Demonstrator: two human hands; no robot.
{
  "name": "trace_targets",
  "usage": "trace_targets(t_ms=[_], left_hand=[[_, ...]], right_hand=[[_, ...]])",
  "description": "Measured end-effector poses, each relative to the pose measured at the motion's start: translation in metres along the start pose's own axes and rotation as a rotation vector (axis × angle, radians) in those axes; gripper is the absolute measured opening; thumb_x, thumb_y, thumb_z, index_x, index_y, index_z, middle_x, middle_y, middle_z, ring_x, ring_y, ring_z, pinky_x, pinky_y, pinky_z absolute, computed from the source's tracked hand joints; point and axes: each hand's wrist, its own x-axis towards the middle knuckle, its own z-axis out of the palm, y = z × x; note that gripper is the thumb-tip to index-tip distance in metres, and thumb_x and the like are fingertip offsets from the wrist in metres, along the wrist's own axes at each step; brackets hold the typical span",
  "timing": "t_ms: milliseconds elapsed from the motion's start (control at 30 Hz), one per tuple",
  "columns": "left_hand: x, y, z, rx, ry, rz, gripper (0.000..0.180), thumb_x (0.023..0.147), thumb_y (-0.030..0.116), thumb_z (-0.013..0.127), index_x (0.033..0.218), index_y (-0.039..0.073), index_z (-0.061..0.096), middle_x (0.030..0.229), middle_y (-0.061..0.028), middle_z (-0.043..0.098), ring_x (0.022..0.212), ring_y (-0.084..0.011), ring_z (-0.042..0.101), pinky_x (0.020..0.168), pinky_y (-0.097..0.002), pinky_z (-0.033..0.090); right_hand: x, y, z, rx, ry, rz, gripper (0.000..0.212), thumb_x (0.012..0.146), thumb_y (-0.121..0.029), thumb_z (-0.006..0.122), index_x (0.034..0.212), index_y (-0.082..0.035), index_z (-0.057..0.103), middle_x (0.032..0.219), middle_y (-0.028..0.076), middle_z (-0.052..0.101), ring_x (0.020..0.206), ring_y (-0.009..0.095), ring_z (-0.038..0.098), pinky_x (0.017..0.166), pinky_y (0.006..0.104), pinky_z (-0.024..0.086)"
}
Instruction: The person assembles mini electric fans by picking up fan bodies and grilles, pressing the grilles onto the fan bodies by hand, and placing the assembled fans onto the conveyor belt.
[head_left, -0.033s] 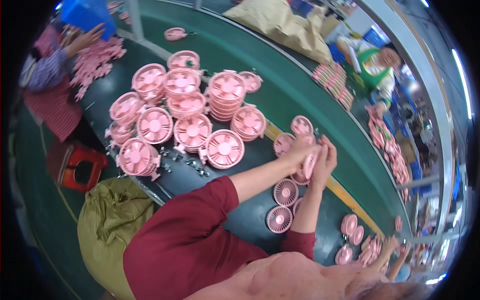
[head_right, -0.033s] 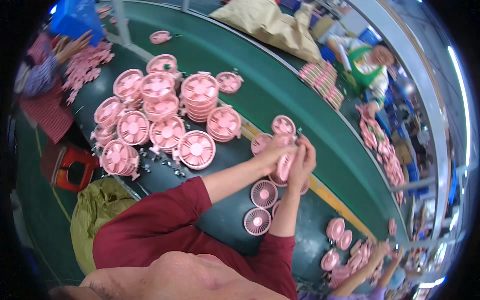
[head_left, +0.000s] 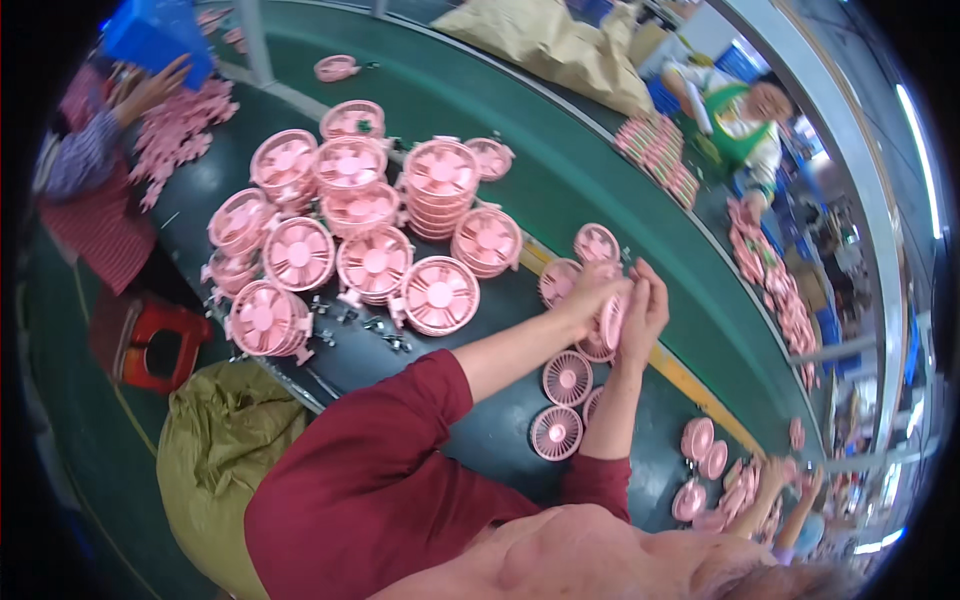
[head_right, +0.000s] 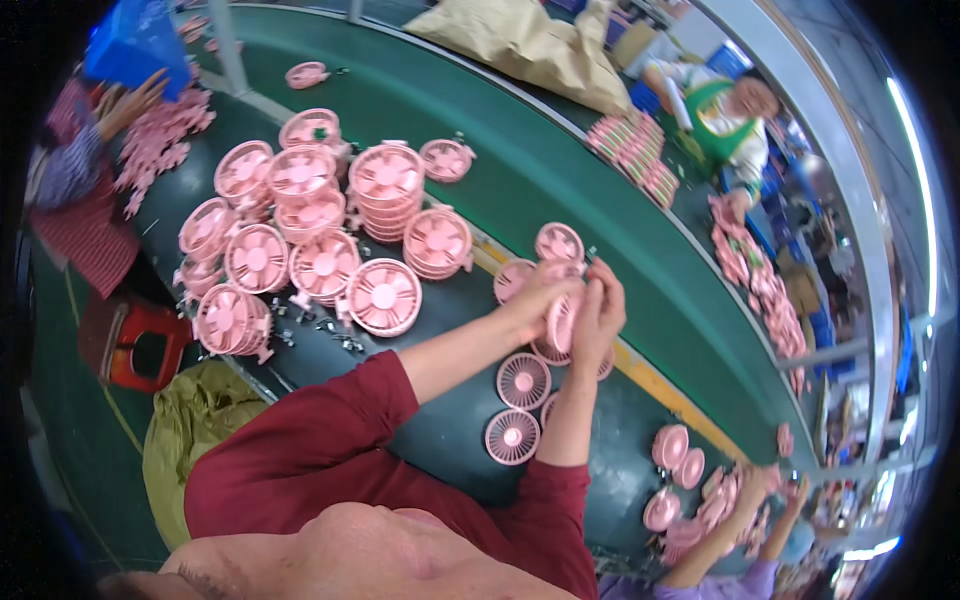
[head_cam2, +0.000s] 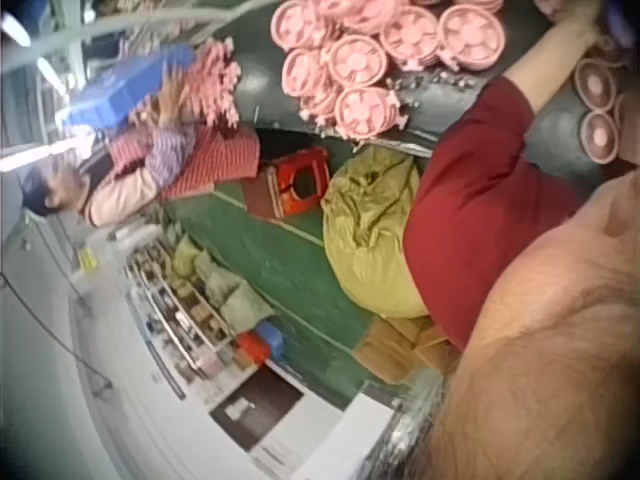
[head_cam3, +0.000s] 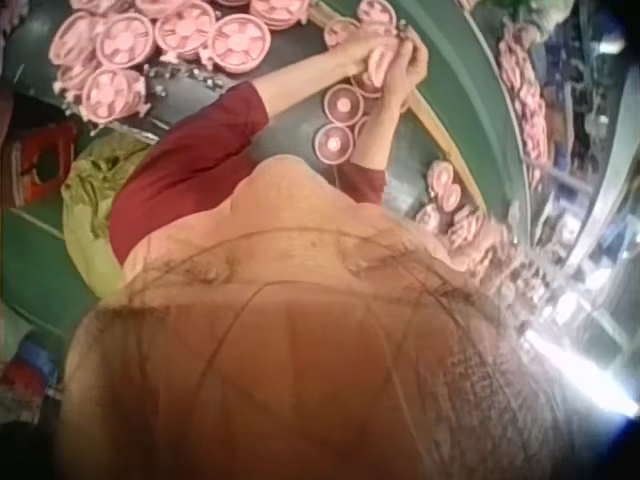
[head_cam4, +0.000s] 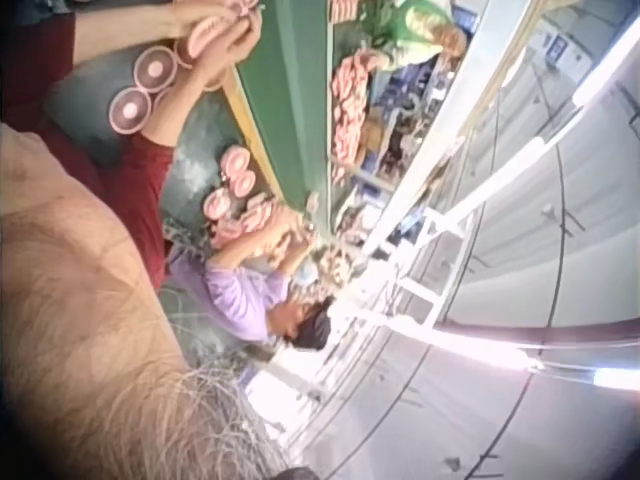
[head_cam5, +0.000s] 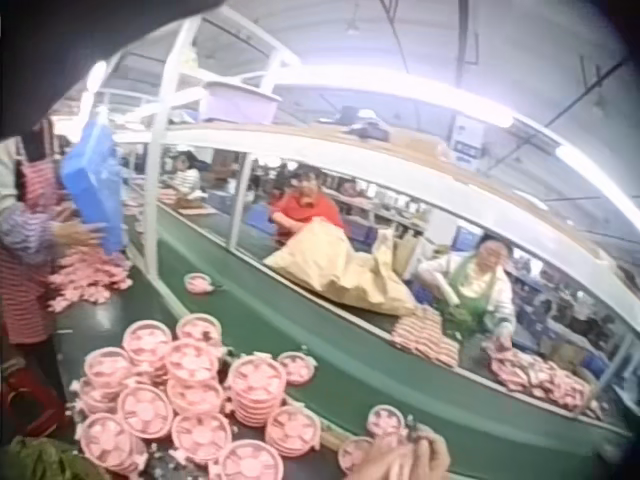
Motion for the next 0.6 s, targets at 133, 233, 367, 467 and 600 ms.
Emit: trace_targets(t_ms=[133, 233, 367, 467, 600], left_hand=[[0.007, 0.011, -0.006, -0.253, -0.037, -0.085, 0.008, 0.087, 0.008, 0.059, 0.093, 0.011, 0.055, 0.086, -0.0014, 0.058, 0.077, -0.0125, 0.062, 0.065, -0.0298, 0.054], [0.01, 0.028, -0.009, -0.07, -0.136, 0.108, 0.009, 0.087, 0.008, 0.06, 0.095, 0.007, 0.057, 0.09, -0.0048, 0.06, 0.081, -0.0159, 0.063, 0.069, -0.0308, 0.055], [0.011, 0.031, -0.022, -0.183, -0.052, -0.011, 0.029, 0.096, 0.033, 0.057, 0.115, 0.011, 0.054, 0.106, -0.0048, 0.062, 0.101, -0.0198, 0.062, 0.091, -0.0377, 0.051], [0.004, 0.027, -0.01, -0.129, 0.018, -0.005, 0.036, 0.1, 0.042, 0.046, 0.117, 0.011, 0.054, 0.11, -0.0066, 0.063, 0.105, -0.0218, 0.061, 0.093, -0.0387, 0.05], [0.001, 0.016, -0.012, 0.147, -0.061, 0.229, 0.028, 0.105, 0.029, 0.037, 0.121, 0.009, 0.049, 0.117, -0.0061, 0.056, 0.106, -0.0161, 0.058, 0.093, -0.0333, 0.048]], right_hand=[[-0.001, -0.046, -0.008, -0.227, -0.286, -0.064, 0.044, 0.084, -0.013, 0.062, 0.127, -0.005, 0.058, 0.144, 0.016, 0.046, 0.133, 0.029, 0.044, 0.106, 0.0385, 0.037], [-0.005, -0.039, -0.005, -0.384, -0.462, -0.184, 0.06, 0.083, -0.027, 0.066, 0.137, -0.008, 0.049, 0.148, 0.02, 0.039, 0.139, 0.037, 0.034, 0.114, 0.044, 0.027], [-0.013, -0.019, 0.017, -0.406, -0.384, -0.17, 0.064, 0.086, -0.029, 0.063, 0.141, -0.005, 0.041, 0.147, 0.022, 0.037, 0.138, 0.038, 0.033, 0.114, 0.0443, 0.026], [-0.01, -0.008, 0.008, -0.399, -0.347, -0.234, 0.063, 0.088, -0.028, 0.061, 0.141, -0.004, 0.039, 0.148, 0.023, 0.035, 0.139, 0.039, 0.03, 0.115, 0.0438, 0.024], [-0.014, -0.004, 0.022, -0.251, -0.291, -0.221, 0.066, 0.093, -0.036, 0.054, 0.145, -0.003, 0.032, 0.149, 0.022, 0.033, 0.142, 0.037, 0.027, 0.116, 0.0424, 0.022]])
